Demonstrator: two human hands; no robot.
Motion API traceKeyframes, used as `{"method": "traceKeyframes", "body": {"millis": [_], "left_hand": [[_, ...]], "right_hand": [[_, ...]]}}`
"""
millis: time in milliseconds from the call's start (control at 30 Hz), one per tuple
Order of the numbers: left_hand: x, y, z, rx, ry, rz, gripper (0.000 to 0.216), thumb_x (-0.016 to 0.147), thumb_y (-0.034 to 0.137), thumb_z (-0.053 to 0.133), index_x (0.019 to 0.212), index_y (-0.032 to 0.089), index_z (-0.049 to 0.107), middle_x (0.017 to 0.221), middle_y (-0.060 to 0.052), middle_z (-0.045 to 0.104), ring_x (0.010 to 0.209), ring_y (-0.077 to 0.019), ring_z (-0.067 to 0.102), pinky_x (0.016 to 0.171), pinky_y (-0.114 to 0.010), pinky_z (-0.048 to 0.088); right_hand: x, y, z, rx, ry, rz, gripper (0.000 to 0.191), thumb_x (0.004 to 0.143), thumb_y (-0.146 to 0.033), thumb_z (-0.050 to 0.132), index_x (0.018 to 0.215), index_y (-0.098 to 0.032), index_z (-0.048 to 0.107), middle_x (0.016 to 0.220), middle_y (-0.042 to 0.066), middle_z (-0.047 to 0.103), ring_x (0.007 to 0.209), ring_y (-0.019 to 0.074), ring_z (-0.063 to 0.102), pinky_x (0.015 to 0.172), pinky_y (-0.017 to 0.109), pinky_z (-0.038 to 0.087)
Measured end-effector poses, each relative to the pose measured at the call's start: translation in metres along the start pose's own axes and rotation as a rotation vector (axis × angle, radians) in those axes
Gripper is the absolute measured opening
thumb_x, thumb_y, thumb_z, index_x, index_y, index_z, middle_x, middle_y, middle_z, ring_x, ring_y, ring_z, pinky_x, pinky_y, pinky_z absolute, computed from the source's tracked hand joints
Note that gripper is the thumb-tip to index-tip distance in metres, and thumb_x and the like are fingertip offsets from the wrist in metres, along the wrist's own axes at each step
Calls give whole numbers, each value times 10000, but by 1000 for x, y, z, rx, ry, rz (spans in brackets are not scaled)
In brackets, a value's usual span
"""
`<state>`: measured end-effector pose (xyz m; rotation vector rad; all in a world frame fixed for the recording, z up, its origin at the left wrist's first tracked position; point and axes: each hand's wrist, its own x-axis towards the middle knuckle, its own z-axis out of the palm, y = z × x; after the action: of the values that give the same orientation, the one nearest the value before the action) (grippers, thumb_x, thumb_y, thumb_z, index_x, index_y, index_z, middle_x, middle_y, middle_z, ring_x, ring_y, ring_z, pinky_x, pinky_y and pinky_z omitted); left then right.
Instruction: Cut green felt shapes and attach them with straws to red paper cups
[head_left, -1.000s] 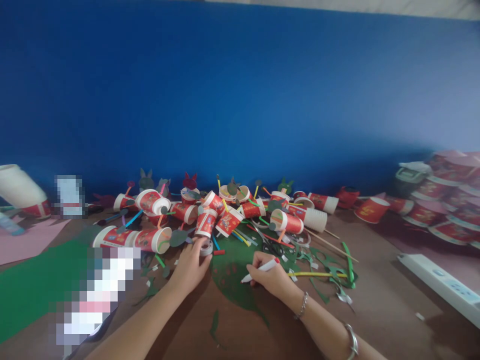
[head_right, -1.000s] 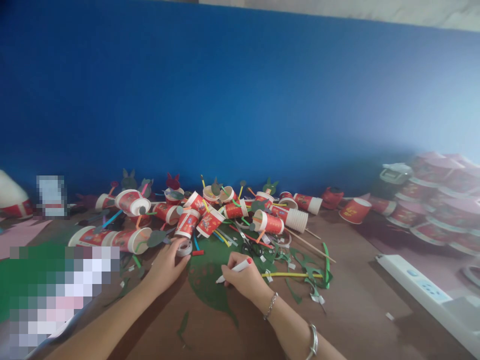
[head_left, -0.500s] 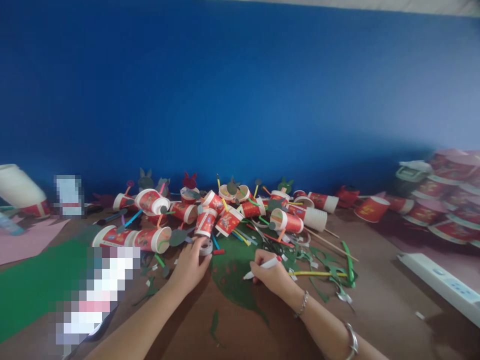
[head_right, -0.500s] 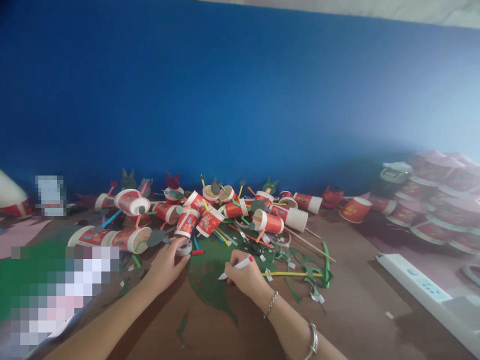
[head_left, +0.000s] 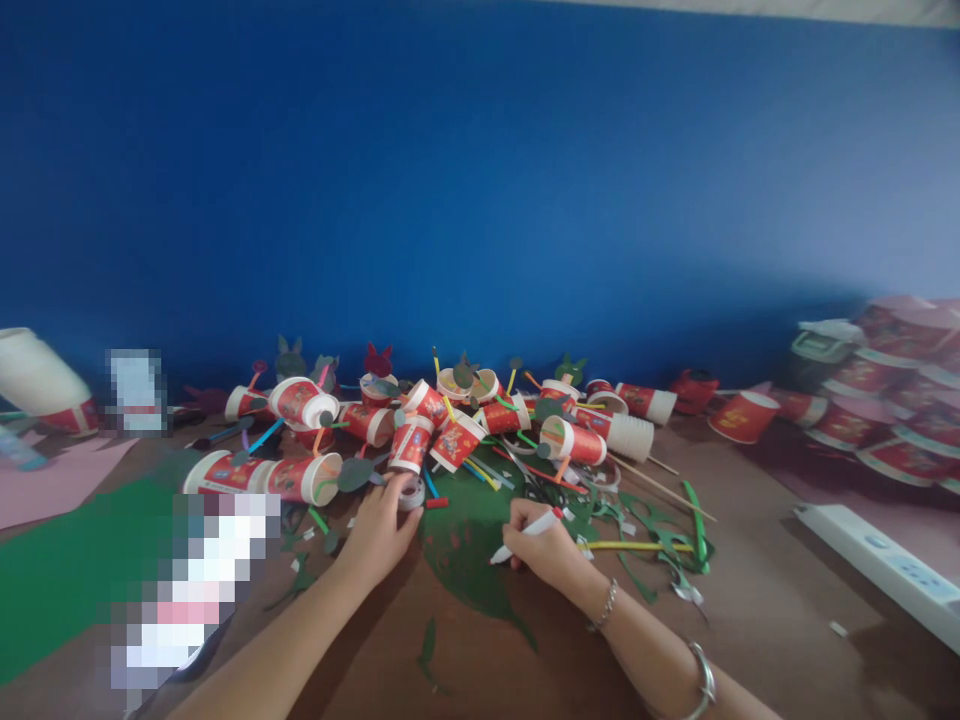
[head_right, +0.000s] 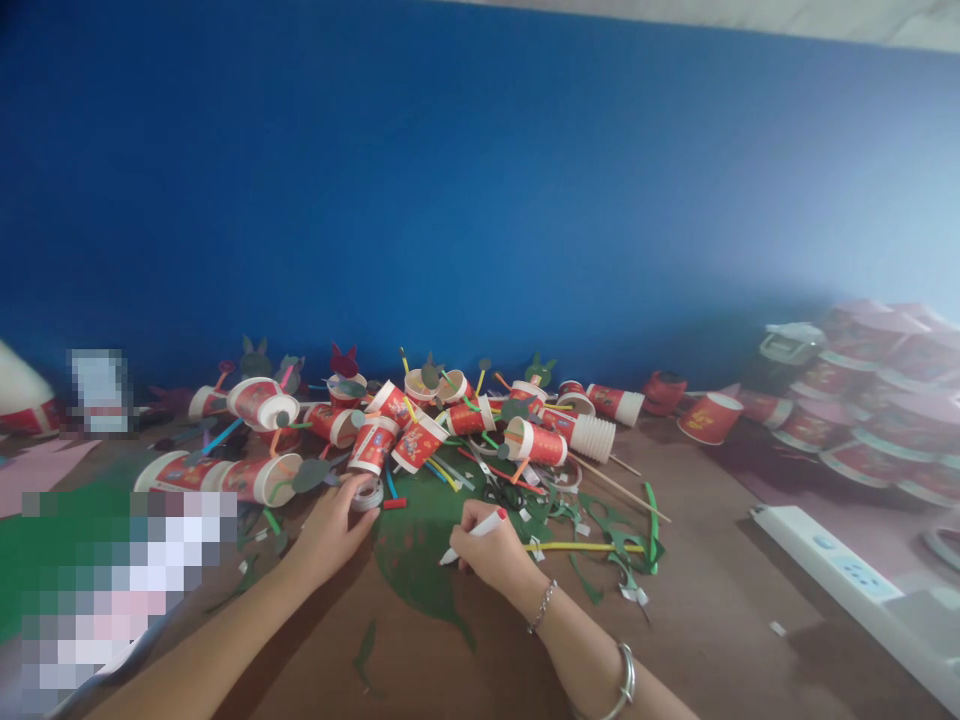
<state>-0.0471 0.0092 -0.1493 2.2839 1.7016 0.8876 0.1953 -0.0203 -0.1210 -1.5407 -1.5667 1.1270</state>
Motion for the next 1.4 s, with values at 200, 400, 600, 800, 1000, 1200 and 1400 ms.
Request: {"method": "traceKeyframes", "body": {"millis": [200, 400, 600, 800, 1000, 1200, 1400], "left_hand": [[0, 1, 0, 22, -3, -16, 399, 795, 290, 522, 1175, 168, 500, 1124, -145, 583, 1005, -297, 566, 842, -431, 461], [0, -1, 2, 2, 23, 4, 387, 791, 284, 525, 1164, 180, 509, 1124, -131, 587, 993, -281, 571, 833, -422, 465], [0, -2, 3, -8, 24, 11, 392, 795, 281, 527, 1170, 171, 498, 1126, -137, 580, 1004, -280, 566, 845, -424, 461], [0, -2, 3, 3, 16, 8, 390, 800, 276, 522, 1176, 176, 489, 1124, -138, 577, 1004, -284, 564, 840, -431, 463], [1, -1, 2, 10, -19, -2, 390, 813, 277, 507, 1188, 169, 480, 1133, -147, 563, 1015, -286, 555, 851, -436, 456], [-1, 3, -1, 23, -50, -16, 462, 811, 400, 535, 1213, 182, 475, 1105, -136, 582, 994, -298, 559, 840, -440, 456], [-1, 1, 1, 49, -53, -11, 488, 799, 397, 559, 1229, 186, 463, 1093, -135, 589, 992, -303, 556, 827, -433, 456]], "right_hand": [[-2, -3, -1, 12, -28, -5, 159, 644, -174, 466, 531, -217, 362, 355, -84, 466, 360, 96, 531, 338, 144, 275], [-1, 0, 1, 25, -42, 2, 151, 650, -188, 478, 541, -217, 378, 359, -78, 492, 354, 100, 528, 344, 153, 282], [-1, 2, 2, 46, -56, -6, 165, 656, -196, 498, 538, -214, 383, 371, -77, 501, 369, 102, 536, 362, 156, 313], [-2, 2, 4, 82, -65, -17, 174, 677, -200, 508, 551, -216, 390, 387, -75, 511, 408, 120, 576, 375, 163, 335], [-2, -2, 2, 100, -49, -33, 195, 692, -207, 526, 545, -212, 399, 404, -64, 533, 421, 126, 583, 401, 176, 353], [0, -7, 0, 131, -16, -58, 204, 770, -270, 515, 594, -201, 440, 472, -23, 593, 493, 135, 598, 468, 195, 376], [3, -10, 0, 172, -77, -139, 217, 833, -326, 466, 662, -193, 489, 582, -9, 598, 588, 137, 596, 554, 222, 424]]}}
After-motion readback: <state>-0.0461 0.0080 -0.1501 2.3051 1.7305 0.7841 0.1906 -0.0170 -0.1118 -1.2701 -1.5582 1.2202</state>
